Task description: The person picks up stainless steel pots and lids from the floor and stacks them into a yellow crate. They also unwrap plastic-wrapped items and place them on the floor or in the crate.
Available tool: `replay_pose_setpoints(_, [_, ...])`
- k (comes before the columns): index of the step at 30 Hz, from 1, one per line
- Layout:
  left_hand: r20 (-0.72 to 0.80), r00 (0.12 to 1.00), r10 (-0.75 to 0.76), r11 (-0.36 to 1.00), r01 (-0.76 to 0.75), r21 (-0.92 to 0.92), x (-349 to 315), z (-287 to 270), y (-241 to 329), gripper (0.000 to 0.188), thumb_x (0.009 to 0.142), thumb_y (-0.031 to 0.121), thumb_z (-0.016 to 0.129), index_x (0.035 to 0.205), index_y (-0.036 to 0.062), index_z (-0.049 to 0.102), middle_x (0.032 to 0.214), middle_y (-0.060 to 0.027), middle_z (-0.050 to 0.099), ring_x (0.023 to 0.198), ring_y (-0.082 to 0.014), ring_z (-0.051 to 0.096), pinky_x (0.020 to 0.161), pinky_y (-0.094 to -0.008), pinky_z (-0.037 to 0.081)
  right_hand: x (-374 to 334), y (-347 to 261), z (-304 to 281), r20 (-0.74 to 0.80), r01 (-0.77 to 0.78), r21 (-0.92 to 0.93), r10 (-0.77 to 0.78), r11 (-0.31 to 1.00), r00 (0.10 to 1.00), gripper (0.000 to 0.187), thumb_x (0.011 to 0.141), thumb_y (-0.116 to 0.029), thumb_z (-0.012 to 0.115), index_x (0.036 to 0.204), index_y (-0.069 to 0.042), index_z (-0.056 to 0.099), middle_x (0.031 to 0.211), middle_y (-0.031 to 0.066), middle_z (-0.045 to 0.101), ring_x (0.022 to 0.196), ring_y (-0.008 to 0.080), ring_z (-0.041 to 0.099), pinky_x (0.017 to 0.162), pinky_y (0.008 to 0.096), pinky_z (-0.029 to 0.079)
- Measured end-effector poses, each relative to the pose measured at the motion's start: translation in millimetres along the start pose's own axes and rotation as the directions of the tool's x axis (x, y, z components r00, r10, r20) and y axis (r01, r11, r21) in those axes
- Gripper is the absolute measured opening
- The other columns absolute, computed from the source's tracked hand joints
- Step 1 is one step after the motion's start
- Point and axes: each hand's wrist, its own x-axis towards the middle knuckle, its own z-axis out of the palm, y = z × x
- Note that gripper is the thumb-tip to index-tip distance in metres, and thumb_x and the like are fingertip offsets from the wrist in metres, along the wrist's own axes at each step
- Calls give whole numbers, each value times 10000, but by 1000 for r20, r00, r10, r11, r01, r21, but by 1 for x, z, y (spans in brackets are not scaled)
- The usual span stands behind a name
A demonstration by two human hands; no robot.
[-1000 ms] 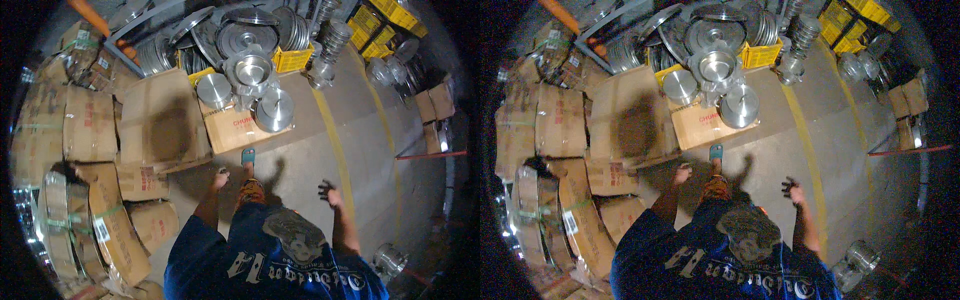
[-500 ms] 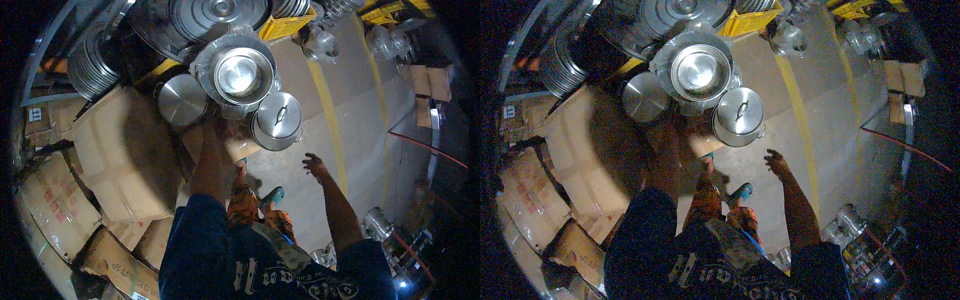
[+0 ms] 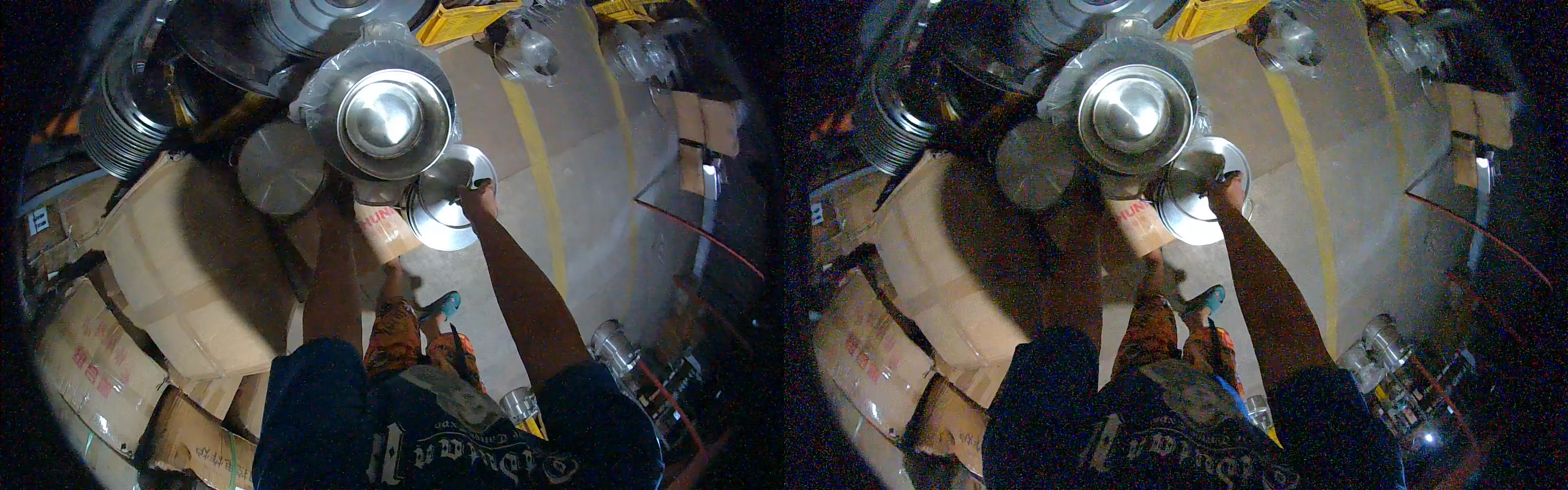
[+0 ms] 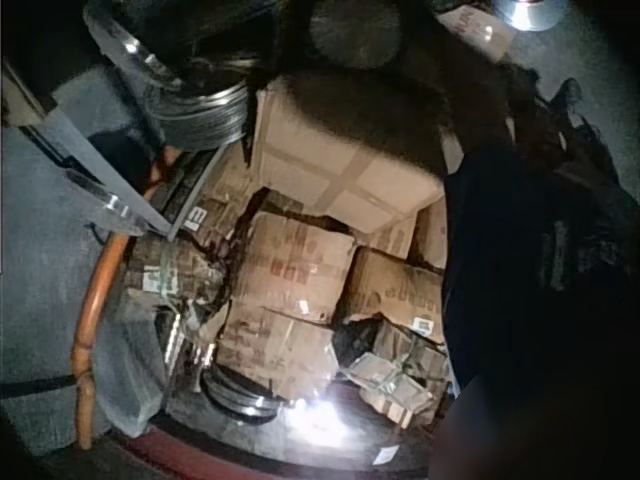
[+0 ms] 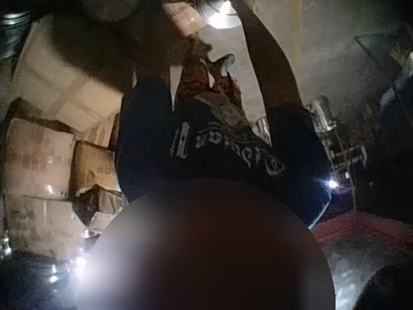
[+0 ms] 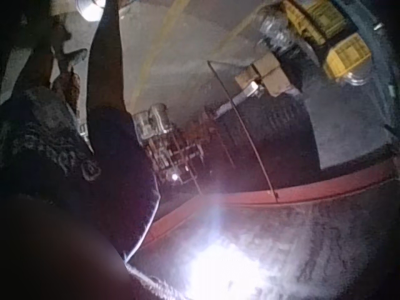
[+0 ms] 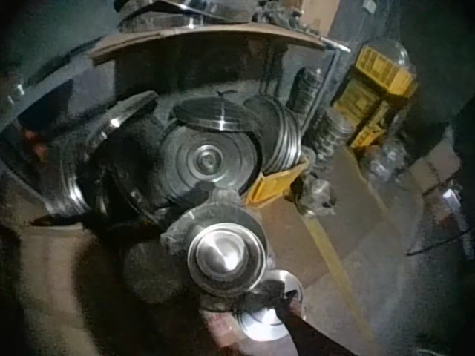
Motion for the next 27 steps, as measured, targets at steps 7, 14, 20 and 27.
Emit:
replay_pose_setpoints(7, [-6, 1000, -23, 1000, 23, 0, -8, -44, -3, 370, 886, 238, 548, 1201, 44, 550, 1094, -100, 614, 965, -246, 596, 866, -351, 495, -21, 6, -9, 385, -439, 560, 249, 702, 889, 264, 826, -252, 651, 820, 4, 587, 655, 93, 617, 529, 140, 569, 447, 297, 441])
replay_pose_setpoints(14, [-9, 1000, -14, 1000, 14, -13, -21, -66, 10, 370, 890, 221, 534, 1204, 26, 545, 1101, -109, 613, 969, -250, 598, 870, -353, 497, -65, -51, -85, -27, -42, 903, 154, 428, 988, 310, 844, -242, 663, 930, 42, 576, 834, 100, 653, 740, 183, 617, 673, 325, 494])
replay_pose_setpoints(20, [-17, 1000, 6, 999, -7, -43, -26, -56, 17, 370, 893, 207, 522, 1205, 11, 540, 1108, -117, 612, 973, -254, 600, 873, -354, 499, -23, -157, -140, -10, 218, 273, -224, 937, 975, 575, 792, -346, 679, 1217, 17, 542, 1069, 235, 632, 994, 336, 627, 875, 390, 473])
replay_pose_setpoints(27, [-24, 999, 21, 994, -23, -105, -34, -54, 24, 370, 896, 191, 508, 1208, -6, 535, 1115, -126, 610, 978, -259, 602, 876, -355, 501, 22, -200, -100, -36, 389, 189, -389, 902, 921, 410, 823, -309, 624, 1183, -129, 549, 1043, 187, 631, 906, 405, 623, 787, 469, 499])
